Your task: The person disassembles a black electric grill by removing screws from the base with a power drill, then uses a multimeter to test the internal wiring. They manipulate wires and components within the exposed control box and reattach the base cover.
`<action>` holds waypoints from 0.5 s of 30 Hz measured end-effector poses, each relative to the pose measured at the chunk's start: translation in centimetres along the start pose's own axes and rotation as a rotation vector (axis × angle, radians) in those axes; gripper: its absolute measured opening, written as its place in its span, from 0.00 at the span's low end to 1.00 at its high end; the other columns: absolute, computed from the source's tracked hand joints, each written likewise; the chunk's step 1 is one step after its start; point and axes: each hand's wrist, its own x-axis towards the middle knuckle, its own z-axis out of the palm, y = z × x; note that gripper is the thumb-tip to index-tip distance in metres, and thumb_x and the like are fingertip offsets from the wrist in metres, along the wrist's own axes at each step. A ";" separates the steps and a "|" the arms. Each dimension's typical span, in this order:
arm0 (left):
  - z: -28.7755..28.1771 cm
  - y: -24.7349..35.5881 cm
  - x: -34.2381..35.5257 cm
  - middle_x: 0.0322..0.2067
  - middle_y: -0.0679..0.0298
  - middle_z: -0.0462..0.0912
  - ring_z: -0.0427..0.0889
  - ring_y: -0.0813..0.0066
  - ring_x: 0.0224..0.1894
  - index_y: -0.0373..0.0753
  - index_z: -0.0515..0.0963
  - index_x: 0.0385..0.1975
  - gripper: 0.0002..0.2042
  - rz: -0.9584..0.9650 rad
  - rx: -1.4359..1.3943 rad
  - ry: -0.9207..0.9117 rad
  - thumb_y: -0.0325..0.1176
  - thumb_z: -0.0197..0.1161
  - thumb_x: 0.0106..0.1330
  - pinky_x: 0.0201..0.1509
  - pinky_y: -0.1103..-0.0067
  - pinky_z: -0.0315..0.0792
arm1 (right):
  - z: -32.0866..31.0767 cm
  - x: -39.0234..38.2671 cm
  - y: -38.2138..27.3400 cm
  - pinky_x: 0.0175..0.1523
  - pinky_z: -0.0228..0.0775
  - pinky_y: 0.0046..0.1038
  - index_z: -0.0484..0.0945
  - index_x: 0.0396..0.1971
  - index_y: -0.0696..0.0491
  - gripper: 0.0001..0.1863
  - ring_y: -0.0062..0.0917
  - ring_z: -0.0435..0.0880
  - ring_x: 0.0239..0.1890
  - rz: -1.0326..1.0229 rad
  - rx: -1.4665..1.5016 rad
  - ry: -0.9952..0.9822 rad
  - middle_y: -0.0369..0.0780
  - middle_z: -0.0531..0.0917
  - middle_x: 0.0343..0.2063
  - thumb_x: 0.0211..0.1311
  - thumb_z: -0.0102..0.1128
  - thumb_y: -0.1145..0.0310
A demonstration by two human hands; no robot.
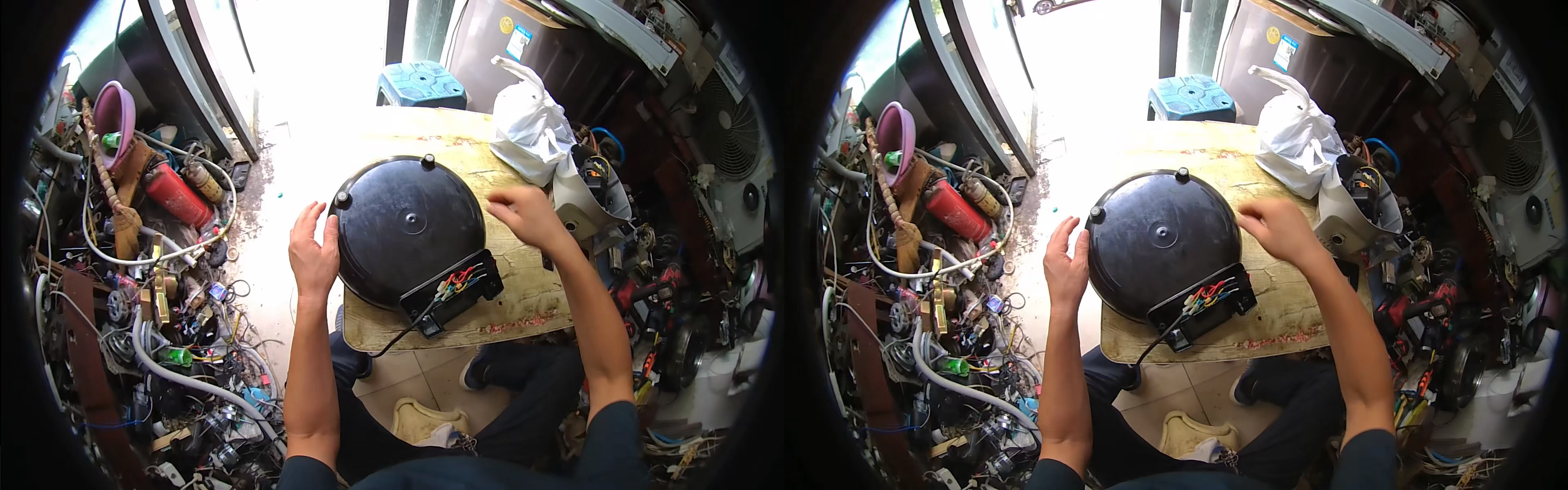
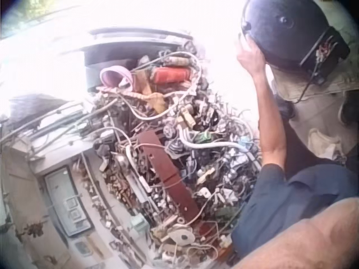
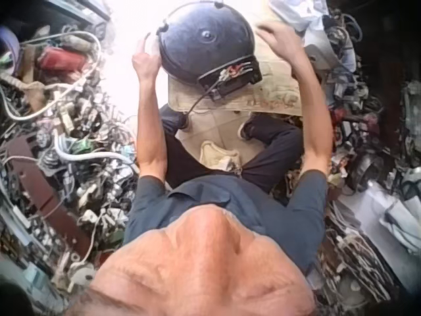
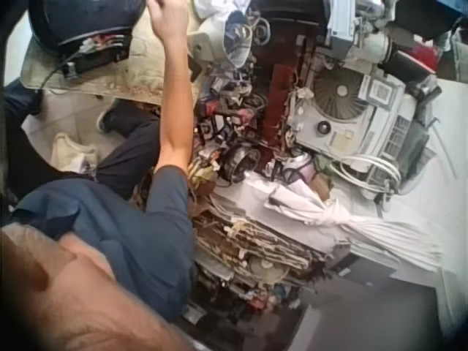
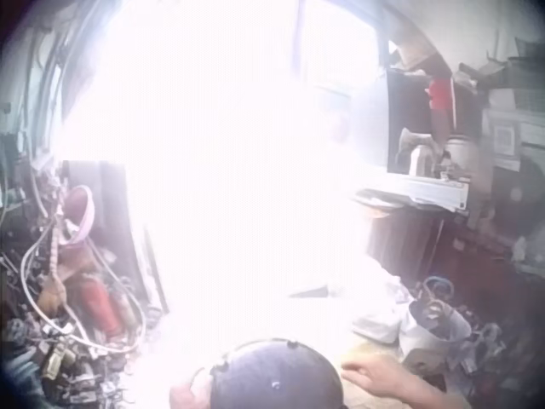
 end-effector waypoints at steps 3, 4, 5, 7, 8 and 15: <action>1.2 -2.0 0.9 0.65 0.48 0.83 0.80 0.56 0.70 0.33 0.82 0.64 0.20 -0.032 -0.057 -0.058 0.36 0.69 0.77 0.76 0.68 0.69 | 1.2 5.6 0.4 0.53 0.82 0.33 0.89 0.50 0.59 0.17 0.34 0.93 0.45 0.065 -0.005 -0.056 0.49 0.92 0.43 0.70 0.71 0.63; 1.3 -2.9 1.1 0.66 0.49 0.82 0.79 0.57 0.70 0.33 0.81 0.65 0.21 -0.038 -0.044 -0.063 0.35 0.68 0.77 0.77 0.68 0.68 | 1.4 6.2 -0.4 0.52 0.82 0.34 0.89 0.50 0.59 0.17 0.36 0.93 0.45 0.070 -0.020 -0.050 0.49 0.92 0.43 0.70 0.71 0.63; 1.1 -3.7 1.3 0.66 0.49 0.82 0.78 0.57 0.71 0.32 0.80 0.65 0.20 -0.061 -0.098 -0.073 0.35 0.67 0.78 0.77 0.68 0.67 | 1.8 6.2 -0.4 0.52 0.82 0.34 0.88 0.51 0.59 0.17 0.37 0.93 0.45 0.035 -0.049 -0.057 0.49 0.92 0.43 0.71 0.70 0.63; 0.7 -5.5 1.9 0.68 0.47 0.80 0.77 0.55 0.72 0.32 0.81 0.64 0.21 -0.016 -0.079 -0.107 0.35 0.69 0.77 0.78 0.65 0.66 | 2.3 3.2 0.4 0.49 0.82 0.33 0.89 0.49 0.59 0.15 0.35 0.92 0.41 0.021 0.120 0.050 0.48 0.92 0.40 0.71 0.71 0.64; 0.6 -5.7 1.8 0.69 0.47 0.79 0.76 0.56 0.73 0.32 0.81 0.65 0.21 -0.086 -0.125 -0.126 0.36 0.68 0.78 0.78 0.66 0.66 | 1.8 0.8 0.8 0.48 0.82 0.32 0.89 0.48 0.59 0.14 0.34 0.92 0.40 0.048 0.059 0.073 0.48 0.92 0.40 0.70 0.71 0.65; 1.7 -5.5 2.0 0.57 0.56 0.88 0.83 0.71 0.59 0.34 0.82 0.66 0.20 -0.199 -0.182 -0.314 0.39 0.63 0.83 0.68 0.75 0.73 | -4.0 -26.6 5.1 0.41 0.78 0.37 0.87 0.36 0.56 0.09 0.38 0.89 0.33 0.599 -0.092 0.395 0.45 0.89 0.31 0.66 0.71 0.66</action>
